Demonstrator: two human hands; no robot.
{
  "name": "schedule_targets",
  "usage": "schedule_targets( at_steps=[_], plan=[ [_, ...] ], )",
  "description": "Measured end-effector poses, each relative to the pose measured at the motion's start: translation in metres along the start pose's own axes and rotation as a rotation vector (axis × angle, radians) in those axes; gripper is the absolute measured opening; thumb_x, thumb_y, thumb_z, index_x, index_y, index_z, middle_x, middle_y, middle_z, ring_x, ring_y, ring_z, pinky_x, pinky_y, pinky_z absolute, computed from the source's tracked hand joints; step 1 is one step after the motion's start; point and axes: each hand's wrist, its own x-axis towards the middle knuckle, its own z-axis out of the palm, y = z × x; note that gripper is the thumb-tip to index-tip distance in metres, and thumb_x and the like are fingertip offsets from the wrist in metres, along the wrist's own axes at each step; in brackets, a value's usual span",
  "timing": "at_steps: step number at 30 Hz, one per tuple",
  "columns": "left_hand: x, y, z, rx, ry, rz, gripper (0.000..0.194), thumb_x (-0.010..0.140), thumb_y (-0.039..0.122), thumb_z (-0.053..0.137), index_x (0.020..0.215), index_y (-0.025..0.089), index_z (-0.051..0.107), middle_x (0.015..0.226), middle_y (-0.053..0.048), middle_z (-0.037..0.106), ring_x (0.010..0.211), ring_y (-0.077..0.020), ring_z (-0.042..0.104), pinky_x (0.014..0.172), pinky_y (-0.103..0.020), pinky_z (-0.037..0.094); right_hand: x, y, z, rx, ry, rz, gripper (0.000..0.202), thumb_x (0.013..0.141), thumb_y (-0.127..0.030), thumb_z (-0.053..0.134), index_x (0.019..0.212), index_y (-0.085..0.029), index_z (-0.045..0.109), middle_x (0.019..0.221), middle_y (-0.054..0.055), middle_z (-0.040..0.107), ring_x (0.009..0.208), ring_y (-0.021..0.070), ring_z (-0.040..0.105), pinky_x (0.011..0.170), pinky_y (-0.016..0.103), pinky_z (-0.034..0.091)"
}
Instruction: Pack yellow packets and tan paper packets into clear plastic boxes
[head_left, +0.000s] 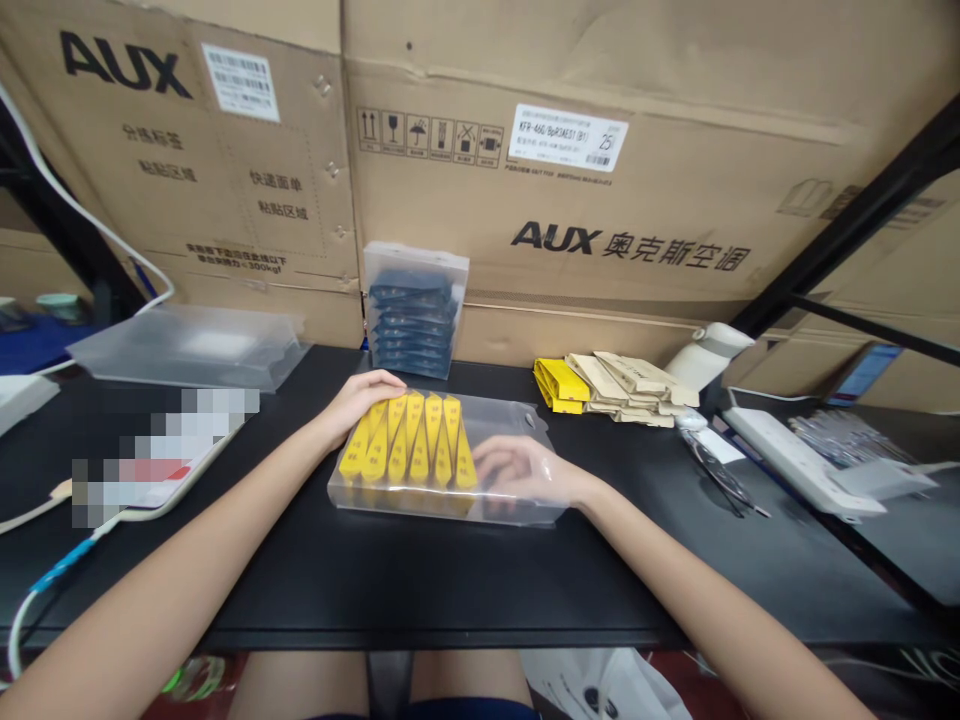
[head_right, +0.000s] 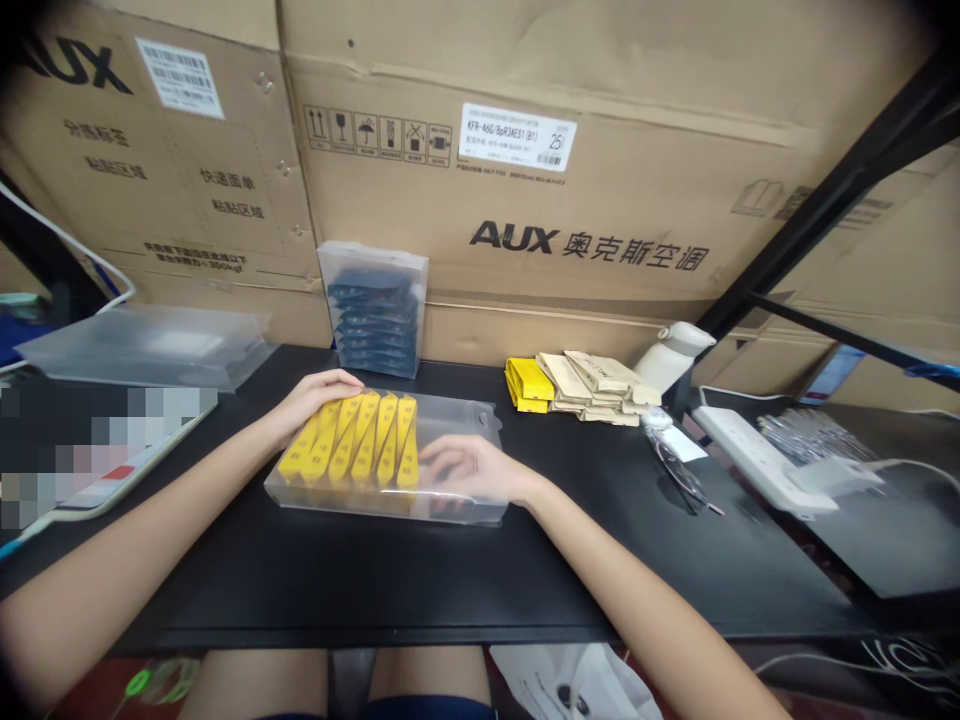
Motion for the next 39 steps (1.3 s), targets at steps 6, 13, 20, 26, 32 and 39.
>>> schedule_targets(
  at_steps=[6, 13, 20, 26, 32, 39],
  plan=[
    [0.000, 0.000, 0.000, 0.002, 0.003, -0.001, 0.023, 0.059, 0.036, 0.072, 0.075, 0.020, 0.068, 0.075, -0.002, 0.069, 0.077, -0.0228, 0.064, 0.072, -0.033, 0.047, -0.001, -0.001, -0.001, 0.033, -0.032, 0.040, 0.051, 0.072, -0.033, 0.072, 0.118, -0.019, 0.055, 0.101, 0.008, 0.067, 0.073, 0.0159, 0.069, 0.057, 0.022, 0.052],
    [0.000, 0.000, 0.000, 0.003, 0.005, 0.001, 0.021, 0.059, 0.035, 0.072, 0.074, 0.020, 0.068, 0.072, -0.001, 0.068, 0.075, -0.0218, 0.063, 0.072, -0.032, 0.046, -0.002, -0.005, 0.001, -0.082, -0.009, -0.031, 0.050, 0.073, -0.031, 0.072, 0.119, -0.017, 0.059, 0.105, 0.010, 0.068, 0.088, 0.0167, 0.066, 0.072, 0.026, 0.055],
    [0.003, -0.001, 0.000, -0.006, 0.008, -0.011, 0.019, 0.058, 0.034, 0.072, 0.072, 0.021, 0.069, 0.072, 0.000, 0.068, 0.075, -0.0217, 0.063, 0.073, -0.032, 0.046, -0.002, -0.009, 0.009, -0.092, -0.024, -0.019, 0.053, 0.072, -0.032, 0.073, 0.122, -0.020, 0.058, 0.112, 0.010, 0.065, 0.091, 0.0179, 0.065, 0.067, 0.026, 0.057],
    [0.005, -0.001, 0.000, 0.001, 0.020, -0.017, 0.016, 0.058, 0.032, 0.072, 0.070, 0.022, 0.070, 0.072, 0.001, 0.068, 0.077, -0.0209, 0.063, 0.074, -0.031, 0.045, 0.004, -0.010, 0.014, -0.088, 0.026, -0.109, 0.045, 0.069, -0.032, 0.074, 0.110, -0.016, 0.064, 0.114, 0.011, 0.062, 0.099, 0.0203, 0.062, 0.077, 0.031, 0.055],
    [0.006, -0.003, 0.000, 0.009, 0.032, -0.005, 0.017, 0.058, 0.033, 0.073, 0.070, 0.022, 0.069, 0.073, 0.001, 0.067, 0.077, -0.0204, 0.062, 0.073, -0.030, 0.044, 0.009, -0.007, 0.026, -0.220, 0.185, -0.184, 0.045, 0.067, -0.031, 0.075, 0.106, -0.018, 0.057, 0.108, 0.010, 0.059, 0.101, 0.0221, 0.060, 0.062, 0.025, 0.052],
    [-0.002, 0.001, 0.009, 0.002, 0.032, 0.016, 0.017, 0.060, 0.033, 0.069, 0.071, 0.020, 0.067, 0.076, -0.001, 0.067, 0.079, -0.0221, 0.062, 0.072, -0.031, 0.044, 0.010, -0.005, 0.032, -0.390, 0.329, -0.209, 0.069, 0.066, -0.035, 0.076, 0.127, -0.024, 0.043, 0.125, 0.011, 0.050, 0.095, 0.0199, 0.060, 0.060, 0.024, 0.052]
  ],
)
